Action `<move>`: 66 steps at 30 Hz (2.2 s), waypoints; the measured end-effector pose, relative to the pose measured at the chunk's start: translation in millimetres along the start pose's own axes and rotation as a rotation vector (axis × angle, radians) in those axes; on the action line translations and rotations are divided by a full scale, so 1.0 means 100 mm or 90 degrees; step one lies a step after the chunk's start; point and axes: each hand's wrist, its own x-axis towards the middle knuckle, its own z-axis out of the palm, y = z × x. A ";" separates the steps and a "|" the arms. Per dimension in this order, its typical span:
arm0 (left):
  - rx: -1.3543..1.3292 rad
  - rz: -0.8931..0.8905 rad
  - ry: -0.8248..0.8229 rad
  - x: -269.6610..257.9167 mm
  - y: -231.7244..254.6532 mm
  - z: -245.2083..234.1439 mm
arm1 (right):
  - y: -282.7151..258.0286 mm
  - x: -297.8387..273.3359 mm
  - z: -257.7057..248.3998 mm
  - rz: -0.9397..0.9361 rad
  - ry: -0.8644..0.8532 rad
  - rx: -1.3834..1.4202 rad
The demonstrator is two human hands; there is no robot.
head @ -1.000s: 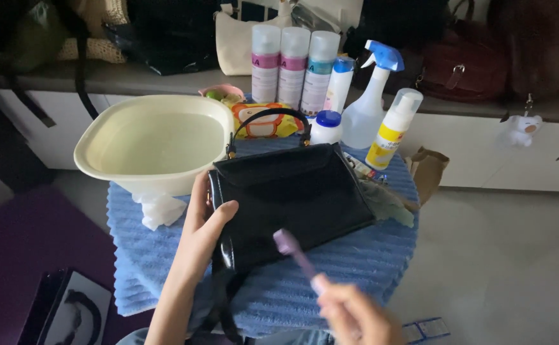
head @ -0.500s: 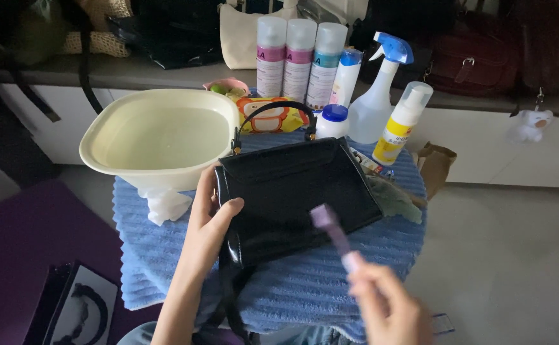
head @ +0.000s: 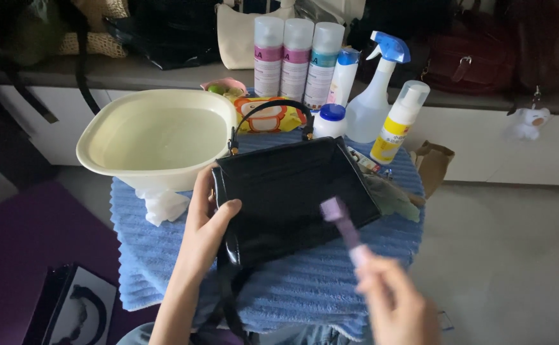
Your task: The person cleans a black handbag using a toothbrush. They dip the toothbrush into a bowl of water and scrub the exterior surfaces of the bag, including the sides, front, and handle attachments, while holding the bag on a blue towel.
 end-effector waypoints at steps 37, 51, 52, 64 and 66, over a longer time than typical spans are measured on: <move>0.081 0.206 -0.121 0.19 -0.05 -0.11 | 0.37 0.16 0.01 -0.429 0.101 0.167; 0.216 0.226 -0.102 0.17 -0.12 -0.19 | -0.12 -0.57 0.47 -0.462 -0.053 0.189; 0.215 0.224 -0.102 0.17 -0.12 -0.19 | -0.09 -0.57 0.46 -0.475 -0.020 0.173; 0.209 0.321 -0.089 0.18 -0.20 -0.20 | -0.13 -0.57 0.17 -0.401 -0.116 -0.038; 0.197 0.327 -0.096 0.14 -0.15 -0.20 | -0.24 -0.51 0.05 -0.319 -0.127 -0.065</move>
